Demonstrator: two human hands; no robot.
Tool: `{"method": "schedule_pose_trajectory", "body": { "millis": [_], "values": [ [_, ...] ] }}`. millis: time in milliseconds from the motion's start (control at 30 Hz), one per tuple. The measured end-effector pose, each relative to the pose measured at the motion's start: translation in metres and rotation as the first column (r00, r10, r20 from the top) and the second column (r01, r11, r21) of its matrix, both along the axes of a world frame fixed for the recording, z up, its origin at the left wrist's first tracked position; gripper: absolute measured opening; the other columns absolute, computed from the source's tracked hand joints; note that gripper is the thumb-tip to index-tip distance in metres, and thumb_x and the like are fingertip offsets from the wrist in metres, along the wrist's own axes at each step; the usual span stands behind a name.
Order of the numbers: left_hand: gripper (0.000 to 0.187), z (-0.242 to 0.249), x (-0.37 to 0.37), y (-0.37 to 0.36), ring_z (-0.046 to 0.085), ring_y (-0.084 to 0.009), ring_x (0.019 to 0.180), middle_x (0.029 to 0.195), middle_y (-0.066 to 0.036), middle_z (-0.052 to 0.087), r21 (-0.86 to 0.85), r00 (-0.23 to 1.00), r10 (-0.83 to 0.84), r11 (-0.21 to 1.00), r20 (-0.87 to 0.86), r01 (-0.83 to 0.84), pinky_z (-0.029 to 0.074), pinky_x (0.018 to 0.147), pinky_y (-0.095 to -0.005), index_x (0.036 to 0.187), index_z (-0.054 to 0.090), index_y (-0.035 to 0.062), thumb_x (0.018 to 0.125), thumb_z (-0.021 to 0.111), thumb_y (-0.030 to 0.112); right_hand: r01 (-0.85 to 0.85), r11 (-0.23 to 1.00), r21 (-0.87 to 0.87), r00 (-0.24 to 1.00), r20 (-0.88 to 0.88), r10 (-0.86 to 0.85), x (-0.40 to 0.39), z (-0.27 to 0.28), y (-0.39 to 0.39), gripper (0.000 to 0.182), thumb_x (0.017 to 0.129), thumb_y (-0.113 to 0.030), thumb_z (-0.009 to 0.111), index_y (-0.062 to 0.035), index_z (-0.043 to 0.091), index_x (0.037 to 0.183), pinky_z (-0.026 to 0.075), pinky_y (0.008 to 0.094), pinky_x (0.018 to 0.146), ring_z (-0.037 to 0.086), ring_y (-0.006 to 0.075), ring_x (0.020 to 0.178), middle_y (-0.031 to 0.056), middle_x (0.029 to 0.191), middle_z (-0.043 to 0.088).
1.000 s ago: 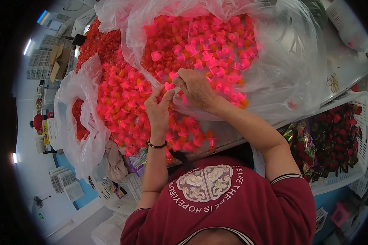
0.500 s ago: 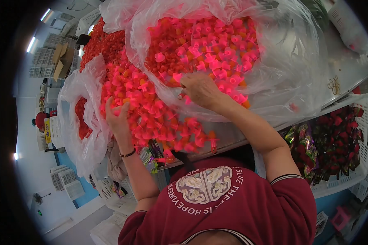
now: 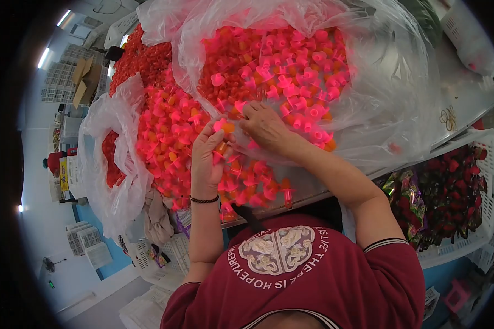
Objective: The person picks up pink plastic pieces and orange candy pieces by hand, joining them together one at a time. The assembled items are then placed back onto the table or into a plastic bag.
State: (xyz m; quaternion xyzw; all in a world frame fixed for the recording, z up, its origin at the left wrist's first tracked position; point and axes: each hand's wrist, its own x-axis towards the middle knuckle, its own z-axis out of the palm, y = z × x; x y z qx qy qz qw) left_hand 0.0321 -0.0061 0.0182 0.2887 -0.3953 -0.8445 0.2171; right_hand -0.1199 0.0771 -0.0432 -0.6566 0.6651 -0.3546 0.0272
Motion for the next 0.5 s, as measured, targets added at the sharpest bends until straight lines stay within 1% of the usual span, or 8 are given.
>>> {"method": "schedule_pose_trajectory", "body": {
  "millis": [133, 200, 233, 267, 300, 333, 400, 500],
  "values": [
    [0.029, 0.003, -0.002, 0.003, 0.056, -0.0074, 0.066, 0.084, -0.004, 0.063, -0.042, 1.000, 0.021, 0.999, -0.002, -0.022, 0.039, 0.050, -0.0196, 0.117, 0.055, 0.0010, 0.089, 0.058, 0.005, 0.076, 0.991, -0.111, 0.996, 0.055, -0.070, -0.004, 0.004, 0.000, 0.010, 0.075, -0.010, 0.068, -0.0052, 0.061, 0.080, 0.044, 0.0360, 0.069, 0.051, 0.0267, 0.084, 0.0090, 0.084, 0.048],
    [0.028, -0.001, 0.000, 0.004, 0.054, -0.0067, 0.065, 0.082, -0.003, 0.062, -0.106, 0.998, 0.033, 0.994, 0.046, -0.027, 0.039, 0.050, -0.0199, 0.116, 0.057, 0.0005, 0.088, 0.060, 0.007, 0.184, 0.973, -0.140, 0.930, 0.345, -0.126, -0.005, 0.015, 0.004, 0.010, 0.077, -0.010, 0.068, -0.0033, 0.062, 0.082, 0.044, 0.0311, 0.063, 0.053, 0.0193, 0.073, 0.0074, 0.082, 0.055],
    [0.028, 0.000, -0.001, 0.005, 0.054, -0.0067, 0.065, 0.082, -0.003, 0.062, -0.108, 0.998, 0.032, 0.994, 0.047, -0.027, 0.039, 0.050, -0.0199, 0.116, 0.057, 0.0005, 0.088, 0.060, 0.007, 0.185, 0.973, -0.142, 0.930, 0.346, -0.126, -0.006, 0.021, 0.004, 0.010, 0.077, -0.010, 0.068, -0.0033, 0.062, 0.082, 0.044, 0.0311, 0.063, 0.053, 0.0193, 0.073, 0.0074, 0.082, 0.055],
    [0.029, 0.002, -0.003, 0.009, 0.054, -0.0065, 0.065, 0.083, -0.002, 0.062, -0.163, 0.997, 0.046, 0.986, 0.062, -0.036, 0.038, 0.050, -0.0195, 0.116, 0.057, 0.0003, 0.088, 0.061, 0.006, 0.149, 0.989, -0.023, 0.727, 0.680, -0.094, -0.008, 0.027, 0.005, 0.011, 0.080, -0.012, 0.067, -0.0027, 0.062, 0.084, 0.044, 0.0284, 0.061, 0.052, 0.0151, 0.068, 0.0066, 0.081, 0.058],
    [0.029, 0.003, -0.004, 0.011, 0.053, -0.0063, 0.065, 0.083, -0.001, 0.062, -0.218, 0.995, 0.061, 0.975, 0.076, -0.043, 0.038, 0.051, -0.0191, 0.115, 0.058, 0.0002, 0.087, 0.061, 0.006, 0.069, 0.995, 0.072, 0.407, 0.909, -0.094, -0.009, 0.031, 0.006, 0.012, 0.083, -0.013, 0.066, -0.0021, 0.062, 0.086, 0.043, 0.0258, 0.060, 0.051, 0.0109, 0.063, 0.0057, 0.080, 0.062],
    [0.029, 0.003, -0.004, 0.012, 0.053, -0.0063, 0.065, 0.083, -0.001, 0.062, -0.219, 0.995, 0.059, 0.975, 0.076, -0.041, 0.038, 0.051, -0.0191, 0.115, 0.058, 0.0002, 0.087, 0.061, 0.006, 0.071, 0.995, 0.071, 0.407, 0.909, -0.094, -0.011, 0.034, 0.008, 0.012, 0.083, -0.013, 0.066, -0.0021, 0.062, 0.086, 0.043, 0.0258, 0.060, 0.051, 0.0109, 0.063, 0.0057, 0.080, 0.062],
    [0.031, 0.001, -0.004, 0.014, 0.054, -0.0060, 0.070, 0.086, -0.003, 0.062, -0.336, 0.989, 0.036, 0.942, 0.146, 0.016, 0.042, 0.057, -0.0194, 0.116, 0.058, 0.0005, 0.086, 0.063, 0.004, 0.017, 0.999, -0.027, 0.102, 0.994, 0.025, -0.014, 0.038, 0.010, 0.012, 0.088, -0.015, 0.062, -0.0036, 0.061, 0.090, 0.042, 0.0226, 0.060, 0.049, 0.0066, 0.061, 0.0041, 0.079, 0.066],
    [0.033, -0.013, -0.006, 0.018, 0.057, -0.0081, 0.078, 0.091, -0.004, 0.063, -0.501, 0.979, 0.085, 0.865, 0.186, 0.020, 0.046, 0.068, -0.0216, 0.118, 0.058, -0.0001, 0.085, 0.063, 0.002, -0.033, 0.996, -0.080, -0.012, 0.997, 0.080, -0.015, 0.036, 0.010, 0.011, 0.089, -0.016, 0.060, -0.0047, 0.060, 0.091, 0.041, 0.0221, 0.060, 0.049, 0.0064, 0.062, 0.0048, 0.079, 0.066]
  ]
}}
